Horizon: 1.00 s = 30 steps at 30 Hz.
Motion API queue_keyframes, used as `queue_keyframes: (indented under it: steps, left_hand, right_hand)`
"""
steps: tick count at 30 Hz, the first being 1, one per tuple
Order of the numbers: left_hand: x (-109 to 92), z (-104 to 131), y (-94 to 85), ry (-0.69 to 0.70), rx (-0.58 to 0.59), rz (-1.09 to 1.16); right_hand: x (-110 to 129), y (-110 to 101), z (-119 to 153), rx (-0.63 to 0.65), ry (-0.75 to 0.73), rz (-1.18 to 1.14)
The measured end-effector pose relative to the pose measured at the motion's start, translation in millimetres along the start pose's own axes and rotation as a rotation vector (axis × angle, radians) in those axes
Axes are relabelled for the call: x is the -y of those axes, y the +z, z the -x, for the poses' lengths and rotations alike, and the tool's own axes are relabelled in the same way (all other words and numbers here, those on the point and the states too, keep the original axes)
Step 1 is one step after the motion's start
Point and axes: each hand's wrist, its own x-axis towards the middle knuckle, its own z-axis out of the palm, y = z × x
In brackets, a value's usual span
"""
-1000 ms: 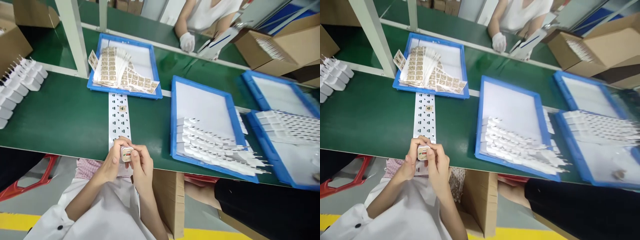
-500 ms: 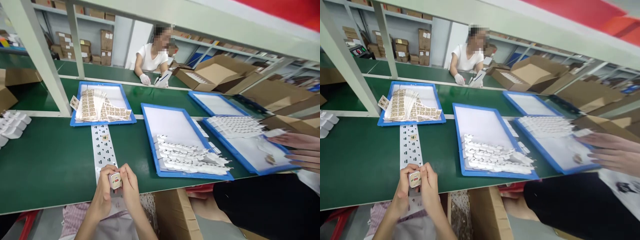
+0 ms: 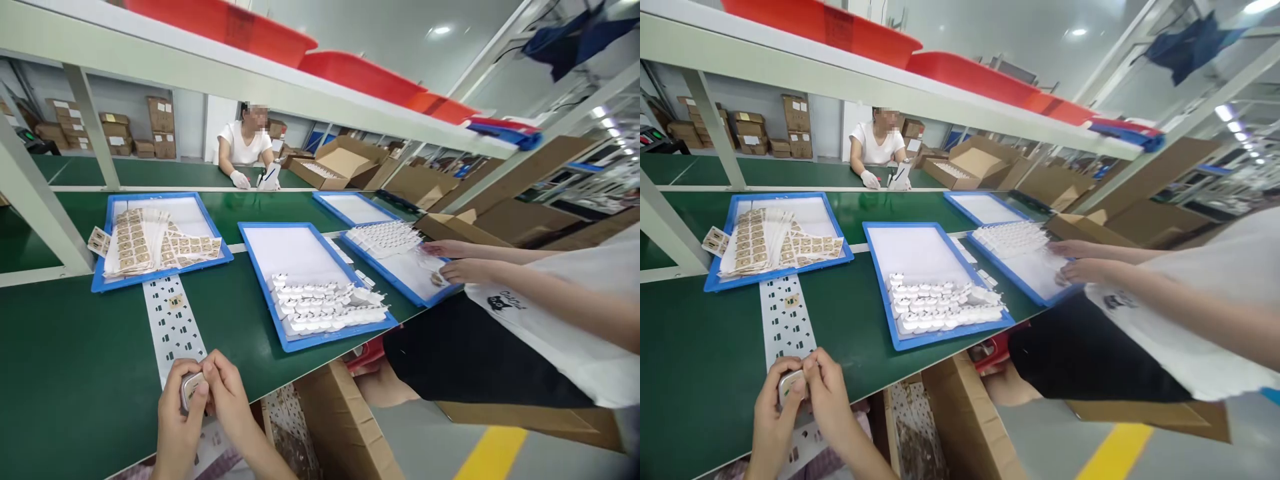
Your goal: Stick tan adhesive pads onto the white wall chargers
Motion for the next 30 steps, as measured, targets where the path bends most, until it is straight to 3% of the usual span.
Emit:
queue_keyframes:
  steps: [3,5,8,10,13,16,19,22,24,26,30]
  left_hand:
    - [-11,3,3.7,-0.145,0.001,0.123]
    - [-13,5,5.1,-0.138,0.026,0.161]
    - [-14,7,5.7,-0.034,-0.003,0.196]
    - [-17,6,5.9,0.050,-0.002,0.201]
    - [-26,3,6.8,0.216,0.103,0.125]
    - [-33,-2,8.4,0.352,0.223,-0.006]
    - [-32,-6,7.4,0.354,0.290,-0.129]
    - [-21,-9,-3.1,0.250,0.312,-0.223]
    - [-10,-13,-17.5,0.148,0.316,-0.289]
    - [3,-20,-35.5,0.086,0.303,-0.357]
    - [28,-33,-66.4,0.091,0.235,-0.523]
  right_hand:
    - [-6,0,6,-0.002,0.031,-0.116]
    - [-6,-4,10,-0.021,0.070,-0.172]
    - [-2,-16,15,-0.024,0.141,-0.193]
    - [1,-24,18,0.091,0.230,-0.237]
    - [3,-29,23,0.267,0.366,-0.405]
    - [5,-30,26,0.181,0.364,-0.578]
    - [14,-39,23,0.104,0.290,-0.612]
    - [44,-67,10,0.129,0.142,-0.385]
    - [78,-98,-5,0.042,-0.037,-0.032]
    - [116,-135,-27,-0.116,-0.212,0.481]
    - [170,-205,-80,-0.200,-0.221,0.730]
